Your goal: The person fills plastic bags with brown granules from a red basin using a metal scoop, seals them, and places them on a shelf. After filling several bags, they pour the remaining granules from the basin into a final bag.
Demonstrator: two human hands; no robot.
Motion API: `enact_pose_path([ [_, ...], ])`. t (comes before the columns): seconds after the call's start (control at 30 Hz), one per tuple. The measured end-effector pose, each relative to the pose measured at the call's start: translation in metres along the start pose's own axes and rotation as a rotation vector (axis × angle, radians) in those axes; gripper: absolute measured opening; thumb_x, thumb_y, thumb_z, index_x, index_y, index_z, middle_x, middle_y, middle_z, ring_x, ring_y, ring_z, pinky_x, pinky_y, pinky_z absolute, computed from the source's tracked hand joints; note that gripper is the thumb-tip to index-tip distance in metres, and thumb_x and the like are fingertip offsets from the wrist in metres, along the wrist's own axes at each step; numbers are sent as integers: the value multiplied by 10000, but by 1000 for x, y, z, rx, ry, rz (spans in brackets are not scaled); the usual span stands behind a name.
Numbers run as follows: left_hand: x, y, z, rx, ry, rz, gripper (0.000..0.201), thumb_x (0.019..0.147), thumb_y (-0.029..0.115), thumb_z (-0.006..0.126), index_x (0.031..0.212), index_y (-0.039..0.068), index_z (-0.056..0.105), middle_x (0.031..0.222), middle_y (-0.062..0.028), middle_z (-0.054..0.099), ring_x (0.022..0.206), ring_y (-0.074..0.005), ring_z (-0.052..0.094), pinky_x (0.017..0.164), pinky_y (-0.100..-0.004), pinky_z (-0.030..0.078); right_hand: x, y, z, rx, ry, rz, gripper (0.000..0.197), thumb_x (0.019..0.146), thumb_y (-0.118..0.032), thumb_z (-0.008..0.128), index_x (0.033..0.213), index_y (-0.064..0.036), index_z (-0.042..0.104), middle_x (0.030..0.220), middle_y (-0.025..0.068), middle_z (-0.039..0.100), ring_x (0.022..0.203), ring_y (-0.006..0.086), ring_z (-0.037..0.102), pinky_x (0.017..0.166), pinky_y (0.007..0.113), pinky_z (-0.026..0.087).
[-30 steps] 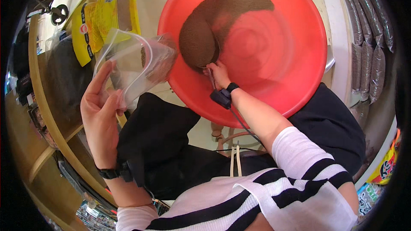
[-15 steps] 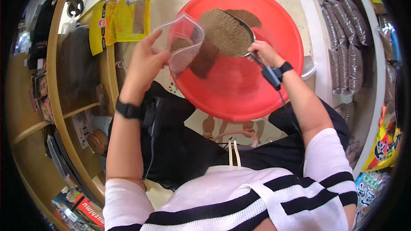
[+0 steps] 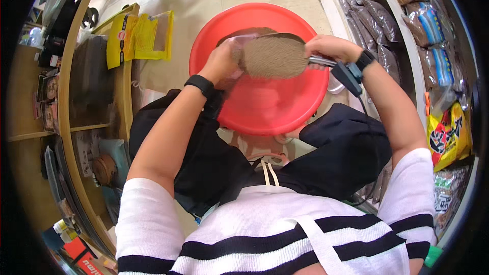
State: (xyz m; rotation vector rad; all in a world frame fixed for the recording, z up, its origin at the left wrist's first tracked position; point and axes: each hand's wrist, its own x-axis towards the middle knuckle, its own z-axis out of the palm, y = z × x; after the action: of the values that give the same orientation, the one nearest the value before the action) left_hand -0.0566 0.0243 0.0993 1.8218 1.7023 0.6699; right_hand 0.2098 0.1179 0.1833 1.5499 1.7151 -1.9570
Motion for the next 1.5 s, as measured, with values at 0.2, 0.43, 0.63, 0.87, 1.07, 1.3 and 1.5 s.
enact_pose_path([
  [0.2,-4,11,19,-79,-53,162,554,634,-69,582,1155,95,488,1110,-153,541,1055,-331,498,886,-400,416,10,-47,30,-426,-12,158,270,759,-230,535,761,27,619,653,117,628,507,148,592,470,255,500],
  [0.43,-5,3,9,-118,-209,-142,499,635,-61,539,1118,65,541,1010,-177,598,1004,-324,543,832,-374,441,-31,-72,-1,-563,78,39,253,813,-209,517,805,33,590,616,81,598,487,124,575,445,236,479],
  [0.63,-7,-3,-24,-348,-53,-295,470,655,-52,522,1119,14,540,940,-113,628,751,-193,603,632,-293,477,-2,17,-27,-193,222,-179,175,825,-175,531,893,-14,532,661,29,550,513,75,530,444,202,441],
  [0.87,-13,0,-75,-561,304,-413,526,705,-27,541,1221,-46,442,928,-75,603,550,-74,507,486,-194,397,146,133,22,-437,885,-171,491,753,-195,589,1192,-48,426,940,182,598,889,327,582,745,429,463],
  [1.07,-13,6,-95,-581,384,-437,559,695,-32,531,1240,-70,412,770,-59,575,506,-56,467,454,-188,359,222,155,38,-469,1014,-58,605,779,-191,599,1307,-96,319,1027,193,554,903,369,562,756,437,462],
  [1.3,-16,1,-109,-632,396,-540,535,714,-40,533,1239,-43,432,1158,-55,547,538,-7,438,478,-137,361,268,170,67,-440,1125,-104,641,764,-163,600,1326,-103,299,1021,177,535,884,353,564,731,438,460],
  [1.5,-23,-6,-114,-626,388,-547,566,704,-51,555,1254,-36,420,1198,-79,526,544,4,432,481,-123,366,298,155,94,-252,1038,-289,590,756,-149,585,1300,-104,361,979,178,562,879,351,562,720,441,451],
])
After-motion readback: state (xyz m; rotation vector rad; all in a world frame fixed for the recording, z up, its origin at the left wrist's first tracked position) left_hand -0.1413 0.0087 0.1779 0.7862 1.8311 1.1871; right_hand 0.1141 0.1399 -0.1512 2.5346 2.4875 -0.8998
